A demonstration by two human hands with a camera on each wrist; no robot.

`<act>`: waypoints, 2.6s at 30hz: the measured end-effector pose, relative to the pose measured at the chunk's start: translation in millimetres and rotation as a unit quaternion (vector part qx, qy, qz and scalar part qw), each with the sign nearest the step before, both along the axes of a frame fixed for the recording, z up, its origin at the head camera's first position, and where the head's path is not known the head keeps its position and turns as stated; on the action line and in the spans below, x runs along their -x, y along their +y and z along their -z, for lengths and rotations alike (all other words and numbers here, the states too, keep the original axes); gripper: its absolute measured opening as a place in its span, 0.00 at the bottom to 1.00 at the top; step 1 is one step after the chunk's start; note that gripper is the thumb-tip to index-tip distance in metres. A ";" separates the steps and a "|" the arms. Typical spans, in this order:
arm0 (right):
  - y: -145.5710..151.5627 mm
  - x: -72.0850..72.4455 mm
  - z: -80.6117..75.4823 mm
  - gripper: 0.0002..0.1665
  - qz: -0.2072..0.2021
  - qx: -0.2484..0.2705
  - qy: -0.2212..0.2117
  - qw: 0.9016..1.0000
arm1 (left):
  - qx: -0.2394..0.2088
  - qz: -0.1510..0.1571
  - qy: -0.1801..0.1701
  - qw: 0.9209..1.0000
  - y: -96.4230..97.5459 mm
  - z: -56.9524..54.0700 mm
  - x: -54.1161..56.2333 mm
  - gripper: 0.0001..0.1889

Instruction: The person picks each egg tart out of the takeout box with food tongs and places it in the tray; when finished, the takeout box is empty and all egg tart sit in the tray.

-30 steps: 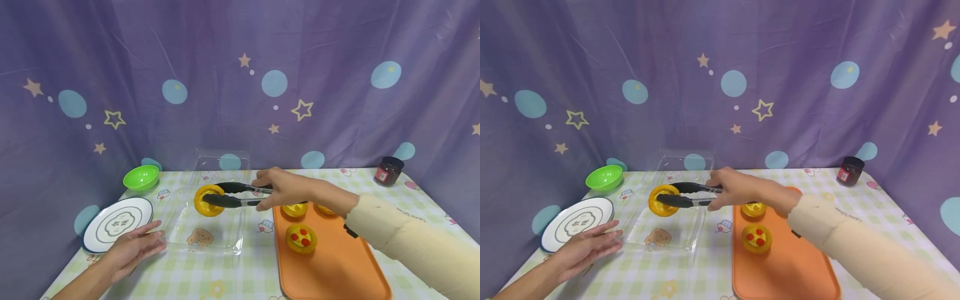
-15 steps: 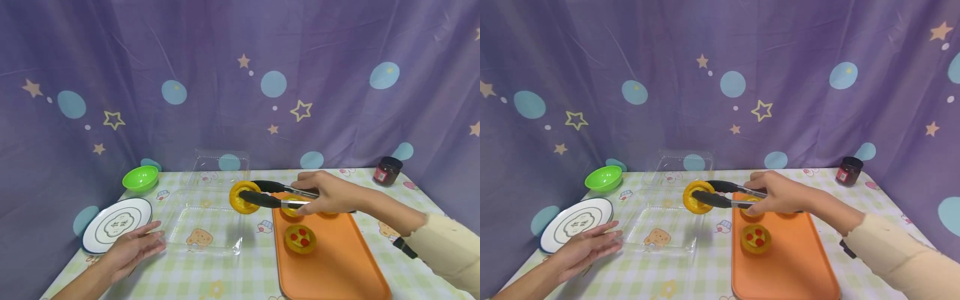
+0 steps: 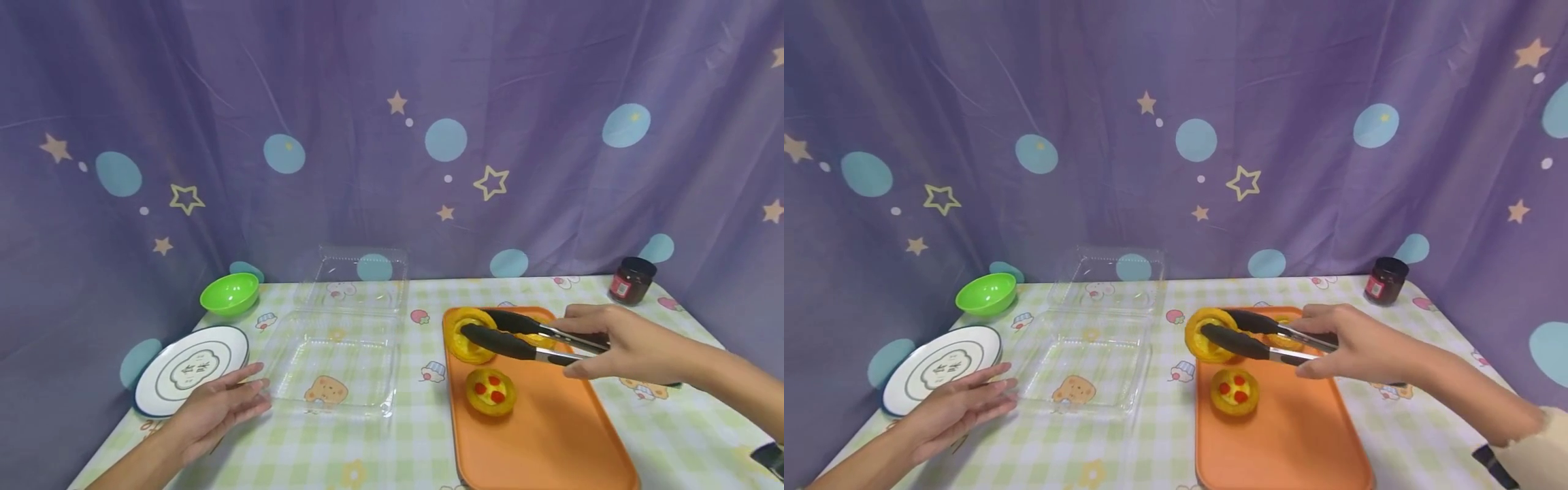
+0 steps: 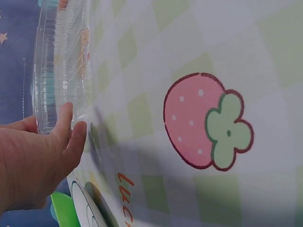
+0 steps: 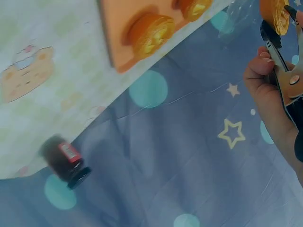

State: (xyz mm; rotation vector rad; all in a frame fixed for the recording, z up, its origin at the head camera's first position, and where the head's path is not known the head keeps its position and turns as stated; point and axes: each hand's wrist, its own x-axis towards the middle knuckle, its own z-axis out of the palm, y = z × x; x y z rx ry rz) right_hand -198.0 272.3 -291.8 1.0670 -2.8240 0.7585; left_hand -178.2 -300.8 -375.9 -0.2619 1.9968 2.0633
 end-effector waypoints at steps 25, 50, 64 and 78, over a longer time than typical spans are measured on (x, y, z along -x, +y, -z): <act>95.2 -20.7 59.7 0.33 0.120 -0.102 -0.132 0.979 | 0.000 0.008 0.003 1.000 -1.1 -0.3 -0.7 0.38; 112.2 -16.5 70.2 0.37 0.154 -0.109 -0.079 0.979 | 0.000 0.012 0.002 1.000 -1.1 -0.2 -0.5 0.38; 98.2 -16.9 66.7 0.50 0.242 -0.071 0.019 0.968 | -0.001 0.008 0.001 1.000 -0.9 0.4 -1.2 0.38; 95.5 3.8 68.4 0.59 0.305 -0.065 0.008 0.950 | -0.002 0.004 0.002 1.000 0.3 -1.1 -0.9 0.37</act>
